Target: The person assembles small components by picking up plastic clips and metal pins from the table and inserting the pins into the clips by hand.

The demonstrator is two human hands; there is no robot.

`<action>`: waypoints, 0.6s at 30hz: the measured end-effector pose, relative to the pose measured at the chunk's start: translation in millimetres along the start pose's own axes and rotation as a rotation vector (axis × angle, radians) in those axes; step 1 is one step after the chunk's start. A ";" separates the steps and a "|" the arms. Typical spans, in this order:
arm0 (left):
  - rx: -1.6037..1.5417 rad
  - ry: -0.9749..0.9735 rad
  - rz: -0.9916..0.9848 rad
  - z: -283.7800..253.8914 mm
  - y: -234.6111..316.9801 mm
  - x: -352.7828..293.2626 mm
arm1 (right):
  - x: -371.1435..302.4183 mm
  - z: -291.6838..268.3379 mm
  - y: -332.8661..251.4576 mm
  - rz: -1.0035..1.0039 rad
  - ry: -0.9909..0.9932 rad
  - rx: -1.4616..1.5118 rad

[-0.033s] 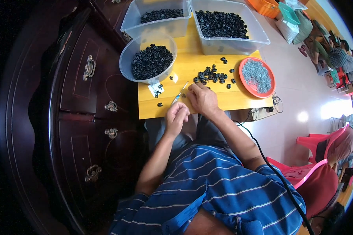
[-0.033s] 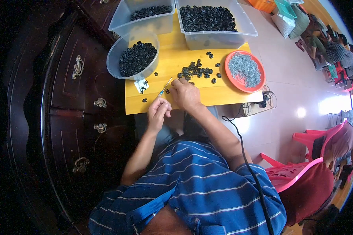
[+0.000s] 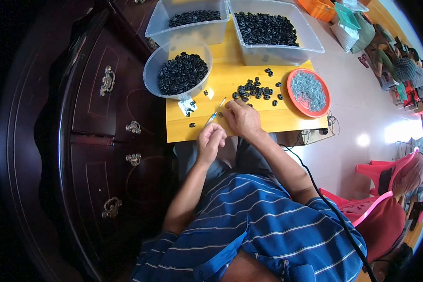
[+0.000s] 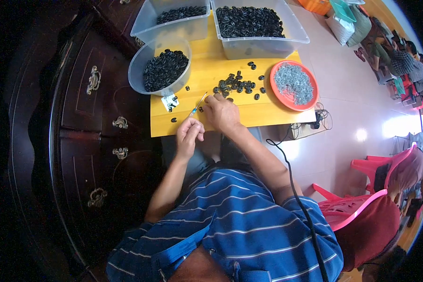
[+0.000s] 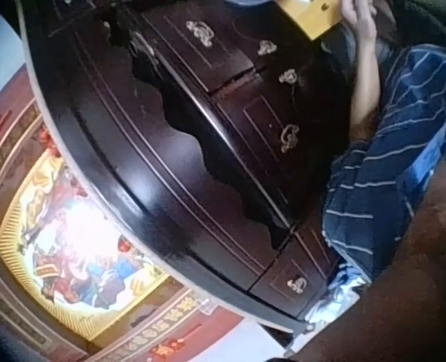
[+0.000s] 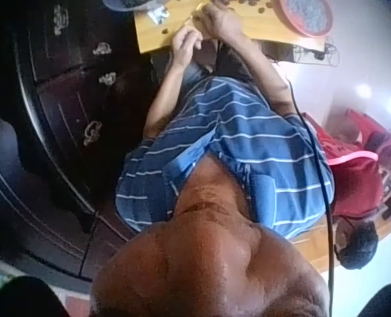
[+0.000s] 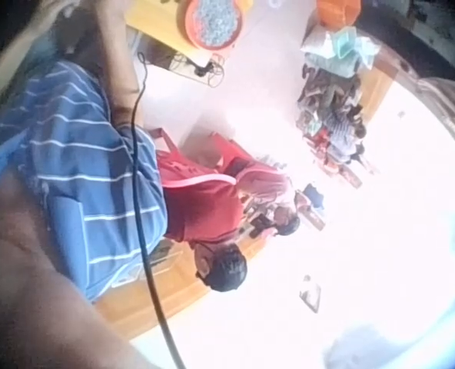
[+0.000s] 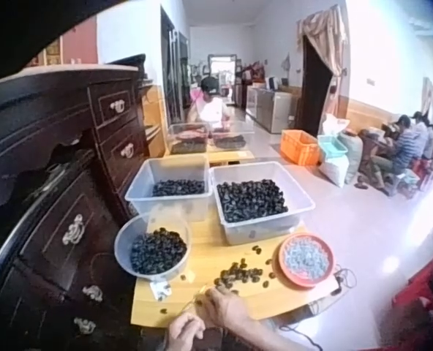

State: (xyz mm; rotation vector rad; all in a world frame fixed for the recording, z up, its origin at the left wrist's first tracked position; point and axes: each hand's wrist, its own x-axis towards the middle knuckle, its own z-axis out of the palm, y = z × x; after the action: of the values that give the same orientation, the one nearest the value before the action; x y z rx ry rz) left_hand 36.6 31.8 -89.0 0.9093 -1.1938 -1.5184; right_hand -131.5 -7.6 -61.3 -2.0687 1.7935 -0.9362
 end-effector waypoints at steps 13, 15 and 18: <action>0.017 0.063 0.001 -11.3 9.9 -8.3 | 3.0 17.2 -13.1 0.005 -0.096 -0.018; 0.012 0.061 -0.001 -10.1 11.7 -8.0 | 4.2 19.4 -12.0 0.035 -0.106 -0.051; 0.010 0.065 -0.003 -9.7 12.7 -9.0 | 4.9 20.3 -11.6 0.062 -0.136 -0.072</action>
State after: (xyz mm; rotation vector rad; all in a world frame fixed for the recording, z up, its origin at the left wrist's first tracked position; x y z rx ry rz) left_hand 50.9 37.4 -79.1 0.9601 -1.1552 -1.4756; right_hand -109.8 -14.2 -68.7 -2.0522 1.8344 -0.7067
